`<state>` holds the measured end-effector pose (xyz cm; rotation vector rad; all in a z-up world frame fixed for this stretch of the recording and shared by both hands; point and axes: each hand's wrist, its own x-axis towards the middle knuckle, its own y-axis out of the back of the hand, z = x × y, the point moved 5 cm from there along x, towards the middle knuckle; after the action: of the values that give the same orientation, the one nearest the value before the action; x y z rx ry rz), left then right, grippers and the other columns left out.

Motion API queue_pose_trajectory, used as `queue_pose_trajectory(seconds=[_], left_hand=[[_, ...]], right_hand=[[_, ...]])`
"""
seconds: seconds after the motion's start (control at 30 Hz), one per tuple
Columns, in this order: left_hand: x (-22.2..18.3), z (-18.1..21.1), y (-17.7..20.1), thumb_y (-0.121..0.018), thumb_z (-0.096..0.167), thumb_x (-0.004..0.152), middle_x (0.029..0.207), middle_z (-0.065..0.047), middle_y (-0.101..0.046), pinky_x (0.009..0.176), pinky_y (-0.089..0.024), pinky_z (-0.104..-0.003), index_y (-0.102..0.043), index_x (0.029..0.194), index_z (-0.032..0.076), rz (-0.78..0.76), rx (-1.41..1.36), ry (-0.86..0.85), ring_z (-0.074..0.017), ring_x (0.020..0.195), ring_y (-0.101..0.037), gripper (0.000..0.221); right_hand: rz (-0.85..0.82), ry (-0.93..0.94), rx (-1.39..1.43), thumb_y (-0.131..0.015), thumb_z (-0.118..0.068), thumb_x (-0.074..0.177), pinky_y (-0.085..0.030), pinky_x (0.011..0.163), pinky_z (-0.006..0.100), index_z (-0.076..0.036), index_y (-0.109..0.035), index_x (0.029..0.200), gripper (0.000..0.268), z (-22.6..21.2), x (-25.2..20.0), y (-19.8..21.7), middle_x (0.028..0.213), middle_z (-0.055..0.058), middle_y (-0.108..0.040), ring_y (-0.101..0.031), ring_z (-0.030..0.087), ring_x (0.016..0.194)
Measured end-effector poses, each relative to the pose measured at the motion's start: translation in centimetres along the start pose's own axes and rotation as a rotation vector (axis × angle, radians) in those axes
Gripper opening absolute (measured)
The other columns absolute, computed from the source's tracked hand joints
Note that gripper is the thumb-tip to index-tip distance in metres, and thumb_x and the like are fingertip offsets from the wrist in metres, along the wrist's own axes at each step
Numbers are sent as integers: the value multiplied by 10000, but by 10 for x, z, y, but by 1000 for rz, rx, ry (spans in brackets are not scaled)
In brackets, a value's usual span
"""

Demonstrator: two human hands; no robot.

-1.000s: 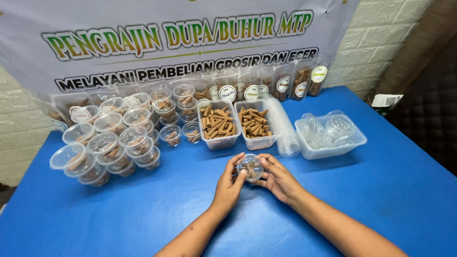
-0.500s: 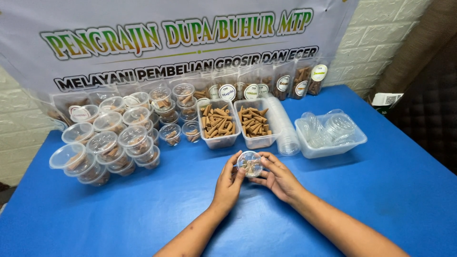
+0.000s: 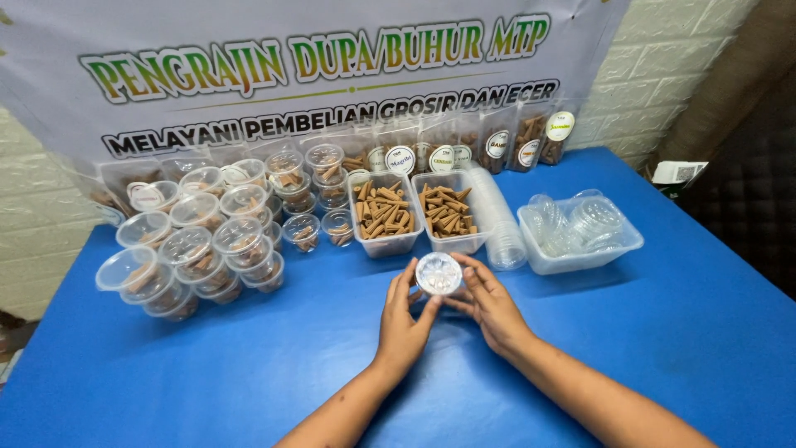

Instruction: The person fills small clear plastic cups with incense sticks from bulk containers, then places lids on the cups. The filled cups are stacked on the table. The process is repeated multiple times.

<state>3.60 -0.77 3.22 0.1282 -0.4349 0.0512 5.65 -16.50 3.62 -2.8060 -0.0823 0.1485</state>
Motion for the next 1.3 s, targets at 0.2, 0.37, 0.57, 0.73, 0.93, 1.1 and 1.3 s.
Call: queue_pose_trajectory(seconds=[0.2, 0.37, 0.57, 0.73, 0.93, 1.1, 1.3], left_hand=[[22, 17, 33, -744, 43, 892, 1260, -214, -590, 1008, -555, -452, -485, 1326, -16, 394, -236, -29, -352, 1195, -610, 509], [52, 39, 102, -714, 81, 940, 1282, -192, -542, 969, -572, -391, -563, 1355, 25, 559, -96, -138, -301, 1132, -590, 445], [82, 5, 160, -528, -41, 918, 1341, -218, -529, 1036, -525, -384, -512, 1497, 123, 570, 3, -72, -363, 1260, -567, 603], [93, -47, 165, -399, -165, 823, 1534, -320, -402, 1181, -370, -415, -320, 1598, 78, 538, -81, 9, -413, 1443, -380, 816], [95, -82, 164, -472, -133, 810, 1613, -294, -271, 1199, -352, -336, -241, 1620, 132, 479, -28, 214, -387, 1489, -287, 883], [104, -110, 162, -496, -184, 783, 1637, -304, -151, 1182, -361, -380, -200, 1623, 98, 478, -106, 223, -439, 1503, -200, 934], [100, -100, 162, -486, -174, 806, 1658, -308, -42, 1208, -265, -395, -149, 1624, 75, 465, -241, 252, -441, 1509, -98, 920]], right_hand=[[-166, 226, -140, -519, -257, 1021, -371, 1169, 487, -94, -405, 1571, 585, -41, -8, -72, 1630, 140, -339, -352, 284, 1455], [-301, 282, -100, -415, -356, 1079, -221, 1228, 524, -77, -328, 1599, 596, -50, 22, -144, 1646, 209, -246, -212, 369, 1523], [-356, 196, -23, -289, -571, 1059, -171, 1242, 560, -109, -259, 1622, 728, -17, 71, -206, 1680, 187, -186, -179, 420, 1540], [-344, 123, -41, -255, -634, 1052, -135, 1248, 584, -111, -247, 1629, 779, 28, 121, -221, 1695, 192, -136, -128, 447, 1543], [-324, 34, -49, -241, -690, 1028, -82, 1272, 531, -104, -188, 1634, 845, 49, 137, -227, 1705, 187, -78, -64, 400, 1562], [-344, 21, -32, -232, -718, 1021, -71, 1272, 517, -65, -151, 1634, 899, 56, 144, -228, 1699, 214, -60, -45, 398, 1563], [-365, 0, 14, -244, -709, 1026, -90, 1274, 510, -46, -146, 1626, 900, 56, 140, -233, 1699, 215, -57, -55, 376, 1566]])
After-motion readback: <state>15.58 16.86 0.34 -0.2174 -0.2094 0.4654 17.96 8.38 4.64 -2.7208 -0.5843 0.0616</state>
